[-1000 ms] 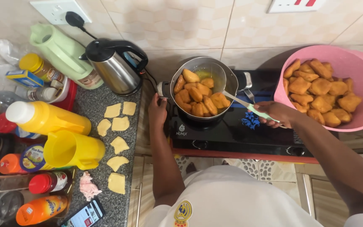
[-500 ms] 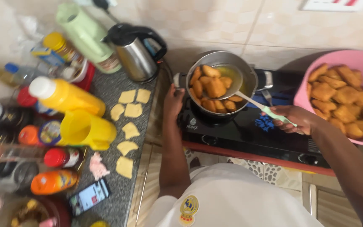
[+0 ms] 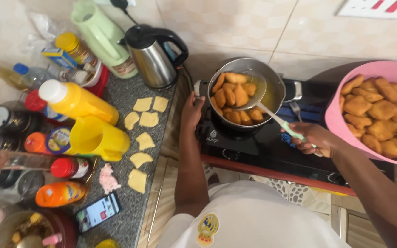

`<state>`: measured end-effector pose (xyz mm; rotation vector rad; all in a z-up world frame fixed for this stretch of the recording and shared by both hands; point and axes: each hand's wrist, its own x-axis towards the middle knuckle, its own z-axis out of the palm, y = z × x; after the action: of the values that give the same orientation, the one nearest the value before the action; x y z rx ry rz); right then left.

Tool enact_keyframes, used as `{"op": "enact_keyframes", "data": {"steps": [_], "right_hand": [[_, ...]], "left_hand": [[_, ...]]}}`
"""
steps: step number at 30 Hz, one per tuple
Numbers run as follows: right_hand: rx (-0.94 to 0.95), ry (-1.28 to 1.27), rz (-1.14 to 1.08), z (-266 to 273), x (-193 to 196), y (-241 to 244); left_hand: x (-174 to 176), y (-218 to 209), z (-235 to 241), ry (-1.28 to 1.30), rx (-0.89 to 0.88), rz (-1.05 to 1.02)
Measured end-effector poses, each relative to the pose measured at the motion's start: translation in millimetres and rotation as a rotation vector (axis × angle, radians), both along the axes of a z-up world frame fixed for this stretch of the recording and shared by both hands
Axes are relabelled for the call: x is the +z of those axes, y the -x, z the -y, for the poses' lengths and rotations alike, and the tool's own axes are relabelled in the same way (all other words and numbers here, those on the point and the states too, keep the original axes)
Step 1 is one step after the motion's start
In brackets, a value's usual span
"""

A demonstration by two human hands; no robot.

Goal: Frying dough pieces in a pot of oil, flipping them with a fork, and transferring them to a bowl using a skimmer.

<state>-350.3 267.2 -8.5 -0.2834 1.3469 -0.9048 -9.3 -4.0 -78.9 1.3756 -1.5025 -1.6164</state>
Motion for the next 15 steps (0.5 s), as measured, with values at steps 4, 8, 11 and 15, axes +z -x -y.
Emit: {"op": "enact_keyframes", "data": {"steps": [4,8,11,15], "right_hand": [[0.010,0.003,-0.030,-6,13,0],[0.011,0.016,-0.058,-7,10,-9],[-0.010,0.017,-0.078,-7,15,-16],[-0.017,0.019,-0.072,-9,9,-14]], "left_hand": [[37,2,-23,0.017,0.039,0.027],[37,-3,-23,0.017,0.032,-0.003],[-8,-5,8,0.094,0.070,0.047],[65,-23,-2,0.535,0.210,0.379]]}}
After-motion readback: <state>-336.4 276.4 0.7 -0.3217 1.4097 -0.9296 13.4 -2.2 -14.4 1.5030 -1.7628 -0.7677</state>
